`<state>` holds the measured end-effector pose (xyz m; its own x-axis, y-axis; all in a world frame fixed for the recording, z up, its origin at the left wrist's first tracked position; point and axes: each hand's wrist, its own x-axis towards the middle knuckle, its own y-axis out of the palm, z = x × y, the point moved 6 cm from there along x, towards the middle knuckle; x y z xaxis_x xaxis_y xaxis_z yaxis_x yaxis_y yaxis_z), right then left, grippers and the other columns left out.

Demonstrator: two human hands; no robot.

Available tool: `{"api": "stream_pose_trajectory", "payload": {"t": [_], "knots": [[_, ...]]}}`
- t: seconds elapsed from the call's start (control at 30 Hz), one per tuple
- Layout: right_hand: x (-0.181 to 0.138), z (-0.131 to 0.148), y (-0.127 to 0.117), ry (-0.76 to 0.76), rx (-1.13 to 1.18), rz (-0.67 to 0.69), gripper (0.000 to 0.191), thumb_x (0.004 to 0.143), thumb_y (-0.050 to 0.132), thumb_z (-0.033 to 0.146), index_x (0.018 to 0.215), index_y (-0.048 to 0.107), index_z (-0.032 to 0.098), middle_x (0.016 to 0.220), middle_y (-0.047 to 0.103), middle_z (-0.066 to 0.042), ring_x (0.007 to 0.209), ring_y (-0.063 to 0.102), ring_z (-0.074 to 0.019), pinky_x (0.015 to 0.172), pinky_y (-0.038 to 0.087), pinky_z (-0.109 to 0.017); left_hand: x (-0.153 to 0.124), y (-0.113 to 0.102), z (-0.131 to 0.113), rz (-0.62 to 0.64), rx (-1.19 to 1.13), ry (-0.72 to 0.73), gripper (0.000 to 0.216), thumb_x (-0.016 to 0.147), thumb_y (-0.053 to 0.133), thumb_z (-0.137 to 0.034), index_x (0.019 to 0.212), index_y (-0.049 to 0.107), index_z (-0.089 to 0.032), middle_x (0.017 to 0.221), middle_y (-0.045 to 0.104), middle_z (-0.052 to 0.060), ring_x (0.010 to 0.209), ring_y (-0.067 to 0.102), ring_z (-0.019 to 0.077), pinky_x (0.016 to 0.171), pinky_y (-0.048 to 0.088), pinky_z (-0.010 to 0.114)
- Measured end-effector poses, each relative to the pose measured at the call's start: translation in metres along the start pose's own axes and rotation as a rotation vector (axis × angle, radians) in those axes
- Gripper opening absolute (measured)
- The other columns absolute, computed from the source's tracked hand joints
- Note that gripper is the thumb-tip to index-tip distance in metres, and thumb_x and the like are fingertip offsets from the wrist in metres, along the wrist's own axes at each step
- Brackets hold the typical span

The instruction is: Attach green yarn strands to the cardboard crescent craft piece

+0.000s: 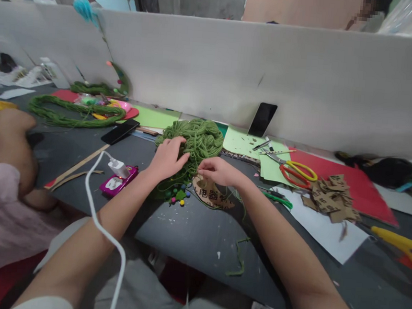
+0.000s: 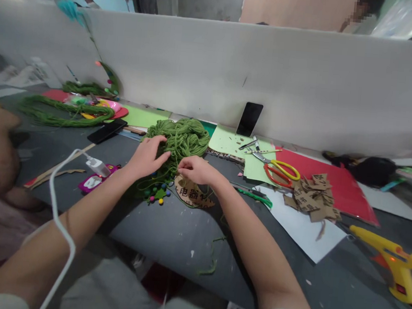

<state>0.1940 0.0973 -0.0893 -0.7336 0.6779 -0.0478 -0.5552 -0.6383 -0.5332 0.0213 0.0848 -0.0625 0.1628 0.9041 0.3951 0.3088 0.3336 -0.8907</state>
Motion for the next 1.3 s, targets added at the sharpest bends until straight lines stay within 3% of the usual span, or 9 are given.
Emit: {"api": "stream_pose_trajectory", "payload": {"t": [0.2, 0.43, 0.6, 0.77, 0.87, 0.93, 1.03, 1.13, 1.3], "knots": [[-0.005, 0.011, 0.009, -0.038, -0.126, 0.044, 0.011, 0.090, 0.059, 0.023, 0.083, 0.064, 0.016, 0.070, 0.064, 0.000, 0.062, 0.053, -0.0118, 0.062, 0.041, -0.025, -0.016, 0.013, -0.013, 0.032, 0.121, 0.120, 0.027, 0.095, 0.055, -0.032, 0.112, 0.071, -0.018, 0.150, 0.053, 0.015, 0.125, 0.054, 0.0370, 0.100, 0.048, 0.053], [-0.002, 0.002, -0.011, 0.031, -0.178, -0.217, 0.009, 0.083, 0.060, 0.018, 0.081, 0.067, 0.014, 0.073, 0.066, -0.002, 0.065, 0.055, -0.0126, 0.064, 0.042, -0.026, -0.032, 0.009, -0.033, 0.099, -0.107, 0.347, 0.015, 0.088, 0.064, -0.030, 0.091, 0.076, -0.022, 0.158, 0.045, 0.010, 0.145, 0.040, 0.0351, 0.119, 0.035, 0.056], [-0.004, -0.005, -0.022, 0.048, -0.143, -0.233, 0.009, 0.082, 0.061, 0.021, 0.079, 0.067, 0.014, 0.072, 0.066, -0.003, 0.065, 0.055, -0.0131, 0.065, 0.043, -0.027, -0.041, 0.010, -0.038, 0.183, -0.149, 0.342, 0.014, 0.084, 0.068, -0.033, 0.084, 0.076, -0.023, 0.166, 0.036, 0.008, 0.153, 0.030, 0.0388, 0.122, 0.028, 0.060], [-0.012, 0.010, -0.021, -0.009, -0.052, -0.065, 0.013, 0.085, 0.063, 0.027, 0.081, 0.065, 0.015, 0.071, 0.065, -0.002, 0.064, 0.053, -0.0121, 0.063, 0.043, -0.026, -0.036, -0.014, -0.034, -0.113, -0.119, 0.108, 0.022, 0.097, 0.055, -0.037, 0.094, 0.073, -0.023, 0.132, 0.069, 0.008, 0.124, 0.062, 0.0272, 0.110, 0.039, 0.050], [-0.016, 0.025, -0.012, -0.079, 0.038, 0.045, 0.016, 0.088, 0.063, 0.031, 0.085, 0.065, 0.015, 0.073, 0.065, -0.001, 0.066, 0.054, -0.0120, 0.064, 0.044, -0.026, -0.035, -0.030, -0.037, -0.273, -0.073, 0.063, 0.022, 0.100, 0.051, -0.033, 0.105, 0.070, -0.023, 0.120, 0.072, 0.009, 0.113, 0.065, 0.0252, 0.104, 0.041, 0.045], [-0.016, 0.032, -0.007, -0.114, 0.027, 0.054, 0.016, 0.090, 0.062, 0.030, 0.084, 0.065, 0.015, 0.072, 0.063, 0.000, 0.065, 0.052, -0.0115, 0.063, 0.043, -0.025, -0.031, -0.033, -0.040, -0.291, -0.055, 0.105, 0.027, 0.100, 0.050, -0.032, 0.118, 0.067, -0.021, 0.129, 0.068, 0.011, 0.119, 0.062, 0.0266, 0.104, 0.042, 0.044], [-0.014, 0.034, 0.001, -0.123, -0.065, 0.055, 0.014, 0.091, 0.062, 0.026, 0.084, 0.066, 0.015, 0.072, 0.064, -0.001, 0.064, 0.052, -0.0117, 0.064, 0.042, -0.025, -0.022, -0.023, -0.040, -0.203, -0.044, 0.154, 0.047, 0.098, 0.052, -0.033, 0.142, 0.053, -0.015, 0.147, 0.056, 0.016, 0.136, 0.051, 0.0317, 0.112, 0.040, 0.047], [-0.012, 0.025, 0.003, -0.095, -0.148, 0.025, 0.012, 0.091, 0.061, 0.024, 0.085, 0.068, 0.016, 0.077, 0.068, -0.002, 0.067, 0.057, -0.0132, 0.067, 0.043, -0.026, -0.019, -0.004, -0.035, -0.042, -0.054, 0.168, 0.059, 0.095, 0.057, -0.033, 0.148, 0.048, -0.009, 0.146, 0.056, 0.020, 0.137, 0.051, 0.0345, 0.114, 0.042, 0.050], [-0.008, 0.010, -0.004, -0.025, -0.270, -0.054, 0.006, 0.087, 0.066, 0.021, 0.086, 0.070, 0.016, 0.087, 0.071, -0.005, 0.076, 0.060, -0.0153, 0.071, 0.043, -0.027, -0.028, 0.009, -0.036, 0.071, -0.101, 0.190, 0.022, 0.091, 0.062, -0.036, 0.097, 0.073, -0.019, 0.149, 0.054, 0.015, 0.141, 0.049, 0.0342, 0.118, 0.040, 0.052]]}}
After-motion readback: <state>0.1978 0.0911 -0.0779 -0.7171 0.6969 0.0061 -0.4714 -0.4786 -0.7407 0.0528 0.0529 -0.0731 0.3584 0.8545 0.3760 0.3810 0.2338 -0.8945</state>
